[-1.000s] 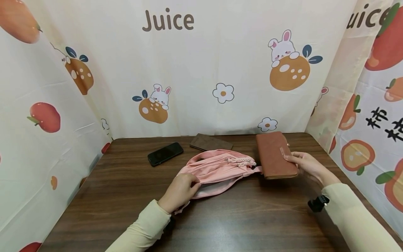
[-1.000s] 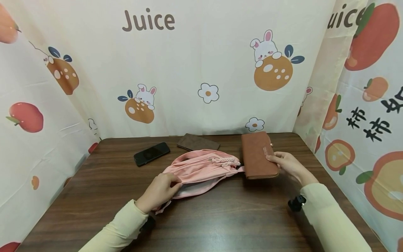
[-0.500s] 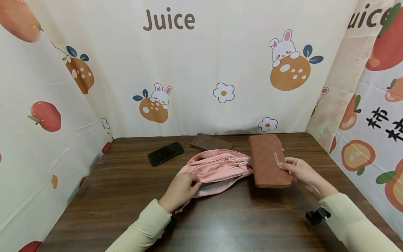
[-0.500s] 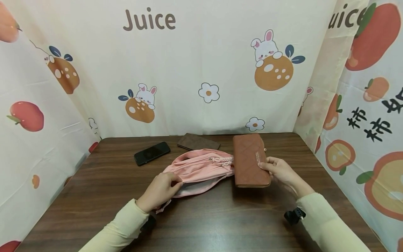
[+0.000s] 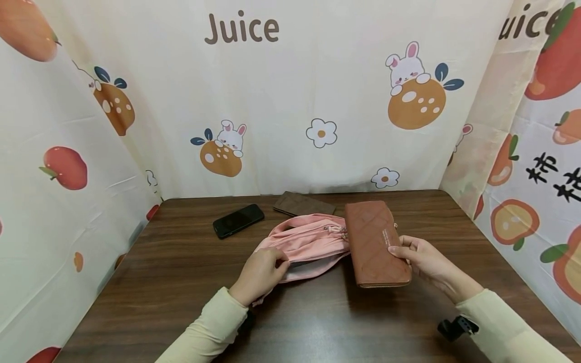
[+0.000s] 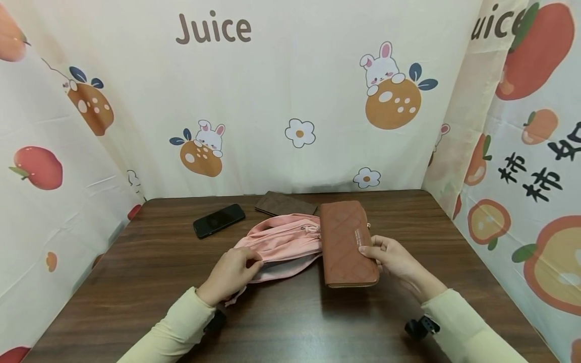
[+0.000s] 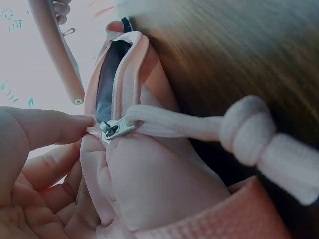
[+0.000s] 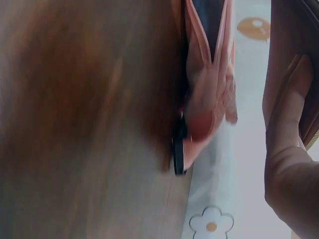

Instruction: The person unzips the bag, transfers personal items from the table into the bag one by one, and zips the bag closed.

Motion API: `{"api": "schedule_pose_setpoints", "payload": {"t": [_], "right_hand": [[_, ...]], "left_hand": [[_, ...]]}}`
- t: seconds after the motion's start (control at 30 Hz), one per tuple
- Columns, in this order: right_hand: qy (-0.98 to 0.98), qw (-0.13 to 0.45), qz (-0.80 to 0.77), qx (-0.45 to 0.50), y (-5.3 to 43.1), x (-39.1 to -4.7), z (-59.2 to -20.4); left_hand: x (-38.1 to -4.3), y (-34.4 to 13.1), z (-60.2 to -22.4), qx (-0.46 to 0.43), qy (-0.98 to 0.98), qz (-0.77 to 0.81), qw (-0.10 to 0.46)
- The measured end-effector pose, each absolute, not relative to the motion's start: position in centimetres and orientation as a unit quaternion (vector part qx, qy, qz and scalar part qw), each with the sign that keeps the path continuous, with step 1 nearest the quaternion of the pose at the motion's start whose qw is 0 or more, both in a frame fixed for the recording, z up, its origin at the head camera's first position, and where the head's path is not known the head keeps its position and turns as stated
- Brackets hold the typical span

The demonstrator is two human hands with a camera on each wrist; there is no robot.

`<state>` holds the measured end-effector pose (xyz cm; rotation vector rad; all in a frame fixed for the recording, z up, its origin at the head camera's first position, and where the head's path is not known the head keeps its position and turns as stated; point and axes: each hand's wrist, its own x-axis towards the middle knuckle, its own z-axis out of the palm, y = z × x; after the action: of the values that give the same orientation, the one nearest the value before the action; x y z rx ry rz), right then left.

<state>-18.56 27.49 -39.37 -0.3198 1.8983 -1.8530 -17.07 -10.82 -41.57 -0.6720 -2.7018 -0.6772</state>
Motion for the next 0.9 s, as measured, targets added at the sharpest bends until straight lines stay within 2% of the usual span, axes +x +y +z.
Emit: {"api": "schedule_pose_setpoints", "payload": {"t": [0.7,0.9], "right_hand": [[0.620,0.326,-0.684,-0.202,24.2,-14.6,-40.8],[0.608,0.349,-0.684,-0.201,23.4,-13.9,-41.4]], "left_hand": [[-17.2,-10.6,-41.8,-0.208,-0.935,-0.234,0.163],[-17.3,-10.7,-41.9,-0.205,-0.934,-0.238,0.172]]}}
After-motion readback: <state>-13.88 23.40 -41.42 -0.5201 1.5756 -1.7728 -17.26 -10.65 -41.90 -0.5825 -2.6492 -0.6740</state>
